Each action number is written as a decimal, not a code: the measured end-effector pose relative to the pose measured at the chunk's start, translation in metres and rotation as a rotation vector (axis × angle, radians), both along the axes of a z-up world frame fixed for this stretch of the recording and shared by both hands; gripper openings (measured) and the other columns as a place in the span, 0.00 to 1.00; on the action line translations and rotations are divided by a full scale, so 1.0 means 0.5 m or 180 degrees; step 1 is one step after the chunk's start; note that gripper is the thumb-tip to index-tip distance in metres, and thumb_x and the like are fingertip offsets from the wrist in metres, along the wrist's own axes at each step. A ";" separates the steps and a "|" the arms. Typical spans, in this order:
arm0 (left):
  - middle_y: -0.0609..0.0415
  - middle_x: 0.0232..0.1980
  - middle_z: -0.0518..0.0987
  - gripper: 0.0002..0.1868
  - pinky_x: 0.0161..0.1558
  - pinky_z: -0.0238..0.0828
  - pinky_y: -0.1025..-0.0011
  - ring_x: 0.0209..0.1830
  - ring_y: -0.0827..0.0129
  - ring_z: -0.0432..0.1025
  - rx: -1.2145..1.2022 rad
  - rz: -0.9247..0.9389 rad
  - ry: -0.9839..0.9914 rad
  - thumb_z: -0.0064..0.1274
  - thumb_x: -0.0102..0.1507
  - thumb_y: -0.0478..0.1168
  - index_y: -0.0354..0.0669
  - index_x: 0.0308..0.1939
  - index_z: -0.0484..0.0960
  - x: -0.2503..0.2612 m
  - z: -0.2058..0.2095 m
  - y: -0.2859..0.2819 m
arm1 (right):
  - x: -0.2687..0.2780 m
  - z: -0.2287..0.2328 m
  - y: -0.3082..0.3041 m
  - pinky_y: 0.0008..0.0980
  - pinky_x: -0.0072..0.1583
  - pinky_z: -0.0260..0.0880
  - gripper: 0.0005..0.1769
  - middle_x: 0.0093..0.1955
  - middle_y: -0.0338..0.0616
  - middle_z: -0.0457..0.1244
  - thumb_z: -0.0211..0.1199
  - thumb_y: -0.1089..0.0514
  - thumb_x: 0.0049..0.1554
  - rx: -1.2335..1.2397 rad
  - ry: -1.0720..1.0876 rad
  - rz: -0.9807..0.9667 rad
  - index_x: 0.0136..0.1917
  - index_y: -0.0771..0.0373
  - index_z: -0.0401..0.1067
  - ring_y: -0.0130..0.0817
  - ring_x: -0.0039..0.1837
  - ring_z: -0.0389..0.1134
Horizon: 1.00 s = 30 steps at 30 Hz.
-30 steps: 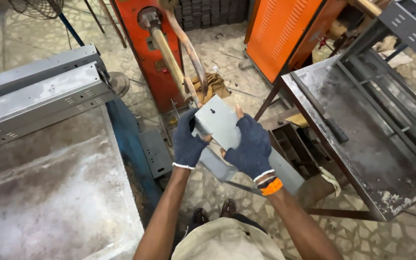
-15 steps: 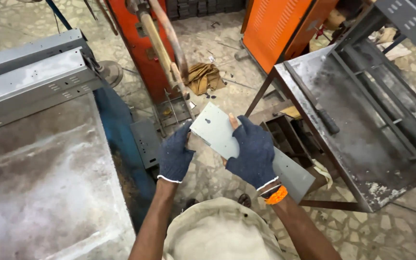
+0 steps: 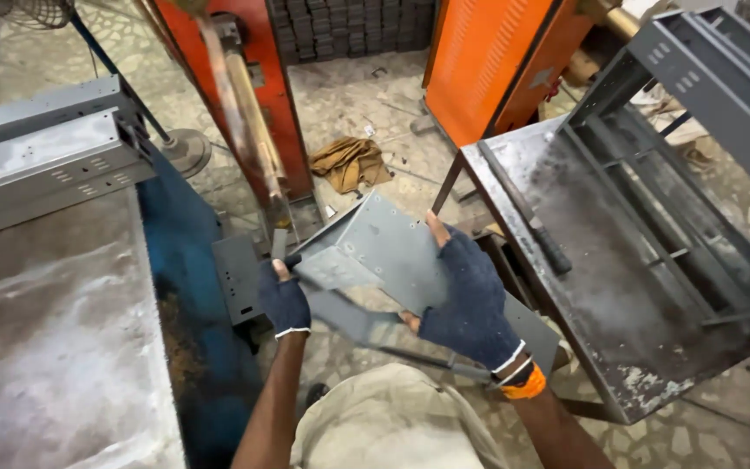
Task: The recorder is assembling metal enclosures by spot welding various metal plates together and finishing them with a file.
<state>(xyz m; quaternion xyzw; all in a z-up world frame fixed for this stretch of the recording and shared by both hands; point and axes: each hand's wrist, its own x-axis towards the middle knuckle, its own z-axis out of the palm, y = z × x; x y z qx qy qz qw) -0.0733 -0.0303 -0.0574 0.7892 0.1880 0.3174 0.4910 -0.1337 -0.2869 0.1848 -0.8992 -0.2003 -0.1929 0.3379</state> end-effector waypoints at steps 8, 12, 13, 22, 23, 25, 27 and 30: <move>0.46 0.27 0.68 0.25 0.35 0.59 0.60 0.28 0.60 0.62 -0.0123 0.0246 -0.0750 0.38 0.77 0.50 0.34 0.33 0.70 0.034 0.073 -0.052 | 0.042 0.000 -0.132 0.39 0.77 0.52 0.72 0.79 0.55 0.53 0.82 0.56 0.35 0.0602 0.0776 0.0463 0.83 0.66 0.43 0.45 0.79 0.55; 0.42 0.25 0.64 0.26 0.35 0.55 0.58 0.26 0.56 0.59 -0.0129 0.0593 -0.0522 0.38 0.78 0.49 0.33 0.30 0.65 0.037 0.086 -0.082 | 0.057 -0.022 -0.167 0.39 0.78 0.50 0.73 0.82 0.55 0.49 0.83 0.56 0.36 0.1077 0.0739 0.0591 0.83 0.67 0.41 0.42 0.80 0.52; 0.42 0.25 0.64 0.26 0.35 0.55 0.58 0.26 0.56 0.59 -0.0123 0.0593 -0.0520 0.38 0.78 0.49 0.33 0.30 0.65 0.039 0.092 -0.089 | 0.064 -0.026 -0.178 0.39 0.78 0.50 0.73 0.82 0.55 0.49 0.83 0.56 0.36 0.1083 0.0741 0.0591 0.83 0.67 0.41 0.42 0.80 0.52; 0.45 0.28 0.74 0.14 0.30 0.60 0.56 0.26 0.49 0.69 0.0882 0.0512 -0.0647 0.42 0.77 0.42 0.42 0.39 0.78 0.021 0.124 -0.142 | 0.092 -0.058 -0.218 0.46 0.74 0.56 0.69 0.77 0.65 0.51 0.81 0.44 0.41 0.0074 -0.0331 0.0039 0.82 0.66 0.43 0.58 0.76 0.55; 0.46 0.26 0.73 0.10 0.30 0.60 0.54 0.24 0.48 0.69 0.1209 0.0520 -0.0372 0.47 0.74 0.42 0.46 0.40 0.80 0.020 0.116 -0.148 | 0.083 -0.045 -0.198 0.47 0.72 0.60 0.62 0.74 0.60 0.54 0.79 0.42 0.44 0.0037 -0.0718 -0.0196 0.81 0.63 0.49 0.56 0.73 0.58; 0.46 0.23 0.72 0.06 0.29 0.59 0.52 0.23 0.47 0.69 0.1533 0.0549 -0.0076 0.52 0.70 0.41 0.50 0.40 0.82 0.018 0.104 -0.167 | 0.075 -0.026 -0.154 0.48 0.70 0.64 0.55 0.70 0.56 0.57 0.77 0.40 0.47 0.0005 -0.1094 -0.0406 0.79 0.60 0.56 0.55 0.69 0.62; 0.49 0.25 0.74 0.13 0.30 0.63 0.54 0.25 0.51 0.71 0.1951 -0.0129 -0.0372 0.57 0.59 0.39 0.53 0.47 0.84 0.014 0.097 -0.187 | 0.076 -0.016 -0.100 0.49 0.64 0.67 0.43 0.67 0.51 0.66 0.74 0.48 0.45 -0.0333 -0.0670 0.0412 0.72 0.59 0.66 0.50 0.63 0.68; 0.51 0.25 0.76 0.24 0.28 0.65 0.56 0.24 0.53 0.72 0.2129 -0.0613 -0.0741 0.65 0.48 0.50 0.54 0.48 0.83 -0.013 0.217 -0.241 | 0.132 -0.127 -0.047 0.50 0.55 0.69 0.27 0.49 0.52 0.70 0.75 0.51 0.44 -0.0434 0.0249 0.0628 0.55 0.61 0.74 0.54 0.53 0.71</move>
